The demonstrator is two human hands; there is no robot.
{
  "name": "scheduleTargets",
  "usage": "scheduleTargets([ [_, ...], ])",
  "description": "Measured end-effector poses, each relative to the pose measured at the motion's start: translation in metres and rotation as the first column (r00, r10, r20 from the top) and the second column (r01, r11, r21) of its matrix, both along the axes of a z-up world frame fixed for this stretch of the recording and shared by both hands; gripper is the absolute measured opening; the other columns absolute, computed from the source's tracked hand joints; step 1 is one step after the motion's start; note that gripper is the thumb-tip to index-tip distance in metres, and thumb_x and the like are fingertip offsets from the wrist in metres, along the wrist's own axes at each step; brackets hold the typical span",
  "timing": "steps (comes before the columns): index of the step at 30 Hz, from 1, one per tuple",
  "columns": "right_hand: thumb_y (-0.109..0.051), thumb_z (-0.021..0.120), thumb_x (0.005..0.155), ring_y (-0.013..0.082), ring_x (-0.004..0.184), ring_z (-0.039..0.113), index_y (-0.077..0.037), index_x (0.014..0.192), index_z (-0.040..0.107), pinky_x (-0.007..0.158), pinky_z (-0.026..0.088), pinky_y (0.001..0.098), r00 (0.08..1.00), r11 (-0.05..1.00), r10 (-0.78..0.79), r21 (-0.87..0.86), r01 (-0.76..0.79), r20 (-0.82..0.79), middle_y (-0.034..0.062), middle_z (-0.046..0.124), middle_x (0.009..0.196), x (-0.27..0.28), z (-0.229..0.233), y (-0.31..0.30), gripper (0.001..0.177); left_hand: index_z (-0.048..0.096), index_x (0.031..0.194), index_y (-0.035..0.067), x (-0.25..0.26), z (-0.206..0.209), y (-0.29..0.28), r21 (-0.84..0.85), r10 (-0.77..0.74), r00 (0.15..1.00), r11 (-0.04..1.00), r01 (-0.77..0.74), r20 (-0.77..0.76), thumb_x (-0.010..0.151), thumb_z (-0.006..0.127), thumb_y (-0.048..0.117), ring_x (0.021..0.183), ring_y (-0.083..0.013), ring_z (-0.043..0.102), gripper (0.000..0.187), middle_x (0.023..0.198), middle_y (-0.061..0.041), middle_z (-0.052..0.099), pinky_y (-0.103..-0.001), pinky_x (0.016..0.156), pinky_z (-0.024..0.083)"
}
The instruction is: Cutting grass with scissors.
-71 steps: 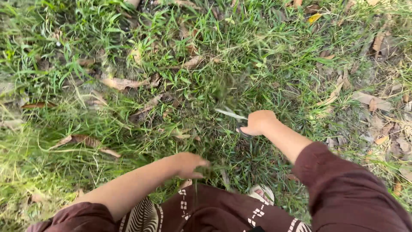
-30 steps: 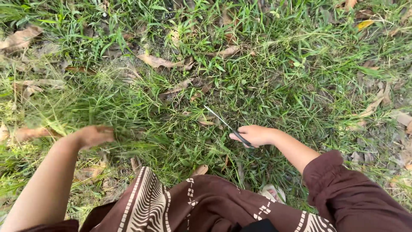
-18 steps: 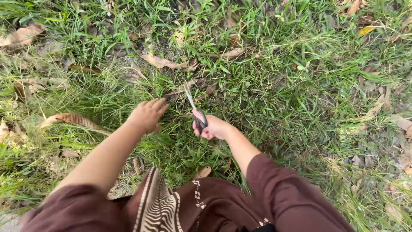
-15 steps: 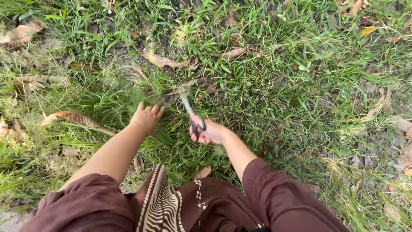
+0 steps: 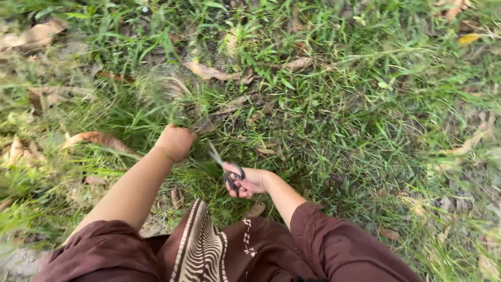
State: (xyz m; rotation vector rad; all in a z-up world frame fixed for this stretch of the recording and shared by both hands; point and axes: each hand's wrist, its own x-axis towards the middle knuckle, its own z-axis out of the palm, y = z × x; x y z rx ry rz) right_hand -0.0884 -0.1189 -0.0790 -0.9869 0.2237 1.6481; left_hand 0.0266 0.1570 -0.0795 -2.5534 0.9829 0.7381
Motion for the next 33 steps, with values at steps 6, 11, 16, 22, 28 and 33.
scheduleTargets([
  [6,-0.092,0.039,0.08,0.0108,0.048,0.044,-0.012,0.091,0.058,0.045,0.035,0.0266,0.999,0.996,-0.047,-0.075,0.048,0.014,0.002,0.061,0.075,0.015,-0.01,0.028,0.084,0.071,0.112,0.023,-0.011,-0.005,0.007,-0.095,0.049,0.999,0.994,-0.05,-0.017,0.087,0.06,0.018,0.098,-0.0258,0.072,0.027,0.105,-0.003,0.072,-0.044,0.09,0.051],
  [11,-0.09,0.043,0.081,0.0098,0.047,0.044,-0.012,0.09,0.057,0.045,0.037,0.0255,0.988,0.981,-0.152,-0.124,0.149,-0.011,0.0034,0.06,0.071,0.014,-0.018,0.041,0.08,0.07,0.114,0.023,-0.02,0.0,0.008,-0.159,0.087,0.994,0.983,-0.096,-0.062,0.088,0.06,0.017,0.098,-0.0257,0.072,0.028,0.105,-0.002,0.072,-0.045,0.089,0.051],
  [16,-0.081,0.047,0.088,0.0077,0.04,0.039,-0.011,0.082,0.059,0.04,0.031,0.0249,0.971,0.963,-0.216,-0.139,0.23,0.103,0.0,0.06,0.063,0.011,-0.014,0.037,0.071,0.069,0.114,0.023,-0.015,0.016,0.003,-0.148,0.078,0.991,0.985,-0.093,-0.105,0.085,0.063,0.014,0.099,-0.0254,0.071,0.032,0.106,-0.002,0.072,-0.046,0.092,0.049],
  [22,-0.069,0.053,0.096,0.0075,0.037,0.035,-0.011,0.08,0.057,0.037,0.026,0.025,0.946,0.947,-0.251,-0.152,0.284,0.207,-0.0016,0.054,0.058,0.006,-0.014,0.029,0.06,0.072,0.114,0.027,-0.018,-0.022,0.038,0.102,-0.023,0.985,0.994,0.041,-0.172,0.096,0.06,0.018,0.103,-0.0185,0.071,0.023,0.105,0.002,0.075,-0.047,0.115,0.038],
  [28,-0.074,0.046,0.097,0.0059,0.038,0.036,-0.009,0.077,0.057,0.037,0.028,0.0232,0.98,0.982,0.132,-0.154,-0.109,0.149,0.0,0.058,0.06,0.006,0.0,0.002,0.069,0.068,0.124,0.025,-0.007,0.01,0.105,0.444,0.354,0.919,0.861,-0.249,-0.17,0.098,0.062,0.03,0.114,-0.0212,0.067,0.027,0.123,0.0,0.07,-0.048,0.102,0.047],
  [33,-0.076,0.045,0.093,0.0035,0.04,0.037,-0.011,0.079,0.06,0.036,0.026,0.0202,0.99,0.986,0.122,-0.12,-0.114,0.064,-0.0013,0.06,0.063,0.025,0.015,-0.028,0.068,0.049,0.145,0.029,0.013,0.071,0.126,0.505,0.719,0.693,0.616,-0.605,-0.046,0.091,0.073,0.03,0.125,-0.027,0.059,0.059,0.142,-0.002,0.058,-0.071,0.108,0.032],
])
